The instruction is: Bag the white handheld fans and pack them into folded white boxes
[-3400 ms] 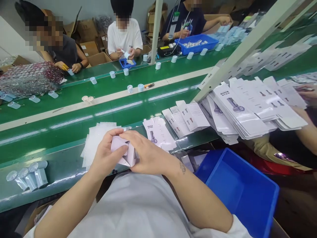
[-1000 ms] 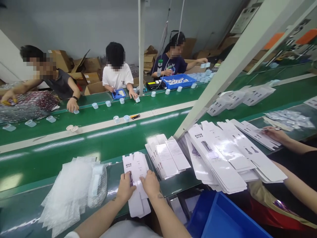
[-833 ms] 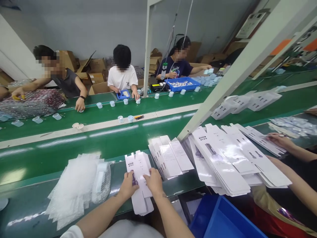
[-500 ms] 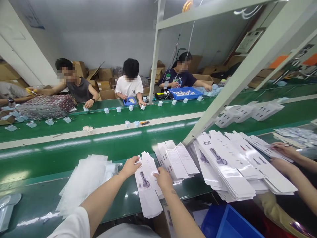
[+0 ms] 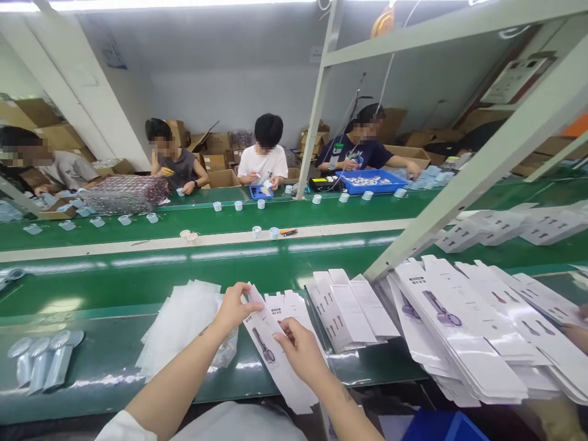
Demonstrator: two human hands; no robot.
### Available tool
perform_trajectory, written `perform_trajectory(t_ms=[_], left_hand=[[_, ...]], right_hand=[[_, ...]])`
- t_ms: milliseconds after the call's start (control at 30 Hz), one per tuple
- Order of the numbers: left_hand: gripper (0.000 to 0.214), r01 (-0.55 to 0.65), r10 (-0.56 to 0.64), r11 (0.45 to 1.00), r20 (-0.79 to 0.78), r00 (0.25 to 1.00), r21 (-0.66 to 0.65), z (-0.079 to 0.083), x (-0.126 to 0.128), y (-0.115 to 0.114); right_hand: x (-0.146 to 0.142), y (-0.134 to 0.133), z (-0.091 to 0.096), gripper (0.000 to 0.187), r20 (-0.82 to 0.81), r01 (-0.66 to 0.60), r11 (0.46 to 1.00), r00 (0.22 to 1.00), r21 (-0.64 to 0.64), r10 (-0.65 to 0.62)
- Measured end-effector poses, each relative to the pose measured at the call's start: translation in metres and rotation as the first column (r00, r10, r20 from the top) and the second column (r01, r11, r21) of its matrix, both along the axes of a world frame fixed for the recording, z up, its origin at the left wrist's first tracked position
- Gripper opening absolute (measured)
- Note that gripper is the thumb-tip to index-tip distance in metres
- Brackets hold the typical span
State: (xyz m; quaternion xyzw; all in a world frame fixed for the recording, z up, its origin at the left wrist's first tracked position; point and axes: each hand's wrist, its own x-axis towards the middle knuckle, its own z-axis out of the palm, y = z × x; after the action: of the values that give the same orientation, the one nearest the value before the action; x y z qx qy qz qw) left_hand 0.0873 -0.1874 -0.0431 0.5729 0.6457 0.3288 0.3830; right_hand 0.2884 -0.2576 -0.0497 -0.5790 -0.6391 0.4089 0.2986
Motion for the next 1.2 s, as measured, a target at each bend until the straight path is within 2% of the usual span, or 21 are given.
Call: perform_trajectory(t_ms=[167,233,300,367,433,467,567,600,633,667,700,800,867,933,1033,1067,1100,1133,1167,1200], left_hand=[[0.05,-0.045,0.061,0.995,0.183,0.981,-0.094,0.025,-0.041,-0.015],[0.041,-0.07,0.088,0.99,0.144,0.986,-0.122,0.037,-0.059,-0.024],[0.031,-0.087,0.091,0.99,0.036,0.995,-0.115,0.049,-0.078,-0.036],[0.022,-0.053,0.047,0.993,-0.06,0.997,-0.103,0.06,-0.095,-0.053],[0.013,0.055,-0.065,0.992,-0.078,0.995,-0.116,0.072,-0.107,-0.071],[0.01,0.126,-0.134,0.984,-0.058,0.989,-0.129,0.078,-0.111,-0.08],[0.008,0.271,-0.271,0.958,0.006,0.962,-0.093,0.097,-0.112,-0.104],[0.01,0.285,-0.285,0.957,0.006,0.958,-0.057,0.104,-0.111,-0.111],[0.011,0.287,-0.287,0.958,-0.004,0.958,-0.022,0.112,-0.111,-0.117],[0.012,0.28,-0.28,0.96,-0.018,0.96,0.008,0.12,-0.113,-0.122],[0.012,0.267,-0.266,0.963,-0.029,0.963,0.03,0.128,-0.117,-0.126],[0.013,0.176,-0.183,0.977,0.05,0.982,0.123,0.146,-0.143,-0.136],[0.036,0.059,-0.112,0.975,0.241,0.964,0.215,0.145,-0.163,-0.138],[0.06,-0.021,-0.091,0.973,0.463,0.882,0.231,0.131,-0.173,-0.136],[0.074,0.014,-0.072,0.996,0.709,0.701,0.087,0.098,-0.163,-0.13],[0.073,0.024,-0.04,0.999,0.763,0.645,0.033,0.089,-0.155,-0.129],[0.071,-0.001,0.013,1.0,0.801,0.599,-0.016,0.082,-0.148,-0.128],[0.066,-0.058,0.082,0.997,0.821,0.564,-0.059,0.077,-0.141,-0.128],[0.059,-0.146,0.158,0.985,0.833,0.53,-0.095,0.075,-0.136,-0.128],[0.054,-0.25,0.232,0.961,0.841,0.489,-0.12,0.075,-0.132,-0.128]], right_hand=[[-0.025,0.006,0.006,0.024,-0.002,-0.101,0.994,0.995,0.039,0.101],[-0.034,0.009,0.008,0.026,0.001,-0.158,0.986,0.987,0.053,0.158],[-0.041,0.011,0.009,0.03,0.012,-0.235,0.97,0.972,0.057,0.234],[-0.045,0.015,0.01,0.034,0.019,-0.369,0.929,0.93,0.025,0.368],[-0.048,0.024,0.012,0.037,-0.013,-0.534,0.844,0.845,-0.046,0.534],[-0.05,0.029,0.013,0.047,-0.04,-0.62,0.779,0.784,-0.091,0.619],[-0.067,0.045,0.016,0.118,-0.131,-0.83,0.519,0.549,-0.205,0.826],[-0.075,0.049,0.018,0.134,-0.158,-0.875,0.435,0.47,-0.212,0.868],[-0.084,0.053,0.02,0.142,-0.184,-0.908,0.368,0.404,-0.198,0.896],[-0.093,0.055,0.023,0.143,-0.204,-0.929,0.331,0.361,-0.167,0.91],[-0.102,0.058,0.028,0.141,-0.214,-0.938,0.322,0.343,-0.127,0.915],[-0.122,0.066,0.049,0.125,-0.213,-0.929,0.368,0.368,-0.04,0.905],[-0.131,0.073,0.065,0.117,-0.211,-0.931,0.363,0.359,-0.021,0.909],[-0.141,0.079,0.079,0.114,-0.195,-0.953,0.301,0.299,-0.021,0.934],[-0.154,0.084,0.09,0.113,-0.141,-0.984,0.166,0.174,-0.063,0.975],[-0.158,0.084,0.091,0.112,-0.132,-0.988,0.131,0.141,-0.079,0.981],[-0.16,0.082,0.091,0.112,-0.123,-0.99,0.12,0.129,-0.078,0.984],[-0.161,0.078,0.091,0.111,-0.11,-0.989,0.135,0.141,-0.055,0.984],[-0.16,0.072,0.091,0.107,-0.085,-0.983,0.183,0.183,-0.011,0.979],[-0.159,0.065,0.091,0.101,-0.039,-0.966,0.252,0.25,0.059,0.967]])
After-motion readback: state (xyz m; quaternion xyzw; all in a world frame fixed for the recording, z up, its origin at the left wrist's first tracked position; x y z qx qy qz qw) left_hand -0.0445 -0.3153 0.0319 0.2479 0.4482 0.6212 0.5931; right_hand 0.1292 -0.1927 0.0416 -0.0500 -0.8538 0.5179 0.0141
